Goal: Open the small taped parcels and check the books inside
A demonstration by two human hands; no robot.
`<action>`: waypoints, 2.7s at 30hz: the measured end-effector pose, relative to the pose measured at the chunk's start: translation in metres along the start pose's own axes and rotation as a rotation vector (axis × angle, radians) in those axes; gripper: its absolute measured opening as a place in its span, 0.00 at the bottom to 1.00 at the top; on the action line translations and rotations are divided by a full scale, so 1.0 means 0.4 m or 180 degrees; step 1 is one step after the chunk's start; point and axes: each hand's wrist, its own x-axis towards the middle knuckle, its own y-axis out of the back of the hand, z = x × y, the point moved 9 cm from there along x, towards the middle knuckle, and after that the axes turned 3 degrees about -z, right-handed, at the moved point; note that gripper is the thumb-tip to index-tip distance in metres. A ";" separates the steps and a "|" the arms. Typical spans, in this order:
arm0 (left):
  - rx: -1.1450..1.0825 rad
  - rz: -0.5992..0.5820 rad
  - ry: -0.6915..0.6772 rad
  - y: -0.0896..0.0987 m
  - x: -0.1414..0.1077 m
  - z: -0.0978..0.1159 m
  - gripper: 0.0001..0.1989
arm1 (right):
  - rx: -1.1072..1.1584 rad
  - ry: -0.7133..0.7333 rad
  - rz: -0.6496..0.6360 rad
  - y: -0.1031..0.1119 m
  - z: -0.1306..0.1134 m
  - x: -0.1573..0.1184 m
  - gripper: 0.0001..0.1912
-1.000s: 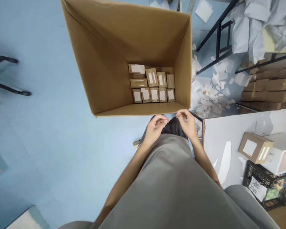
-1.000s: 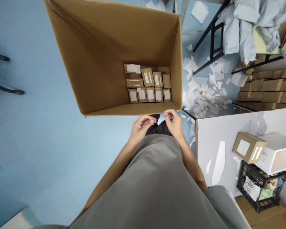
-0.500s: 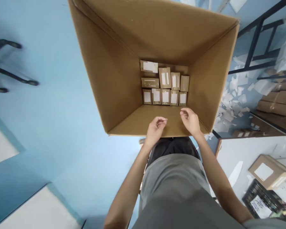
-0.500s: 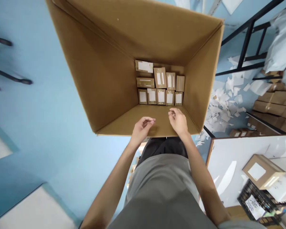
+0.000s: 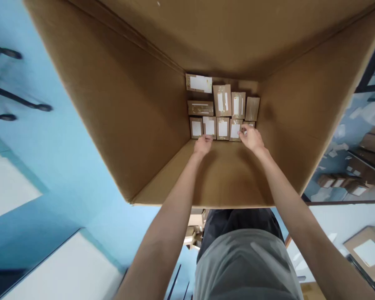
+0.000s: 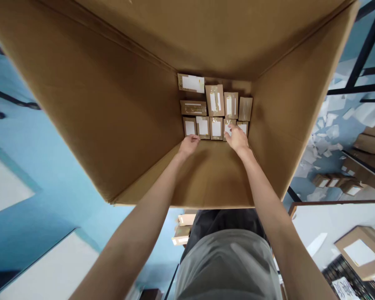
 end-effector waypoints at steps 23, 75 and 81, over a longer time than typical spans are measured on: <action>0.2594 0.0125 -0.1520 0.048 0.869 -0.117 0.49 | -0.1135 0.0245 -0.0937 -0.702 0.192 0.730 0.61; 0.1805 -0.1390 -0.4404 -0.721 -1.243 0.308 0.28 | 0.1259 -0.1418 0.4327 0.053 0.537 -1.398 0.54; 0.2760 -0.2474 -0.3788 -1.209 -1.320 0.086 0.26 | 0.2383 -0.2740 0.4348 -0.208 0.884 -1.486 0.42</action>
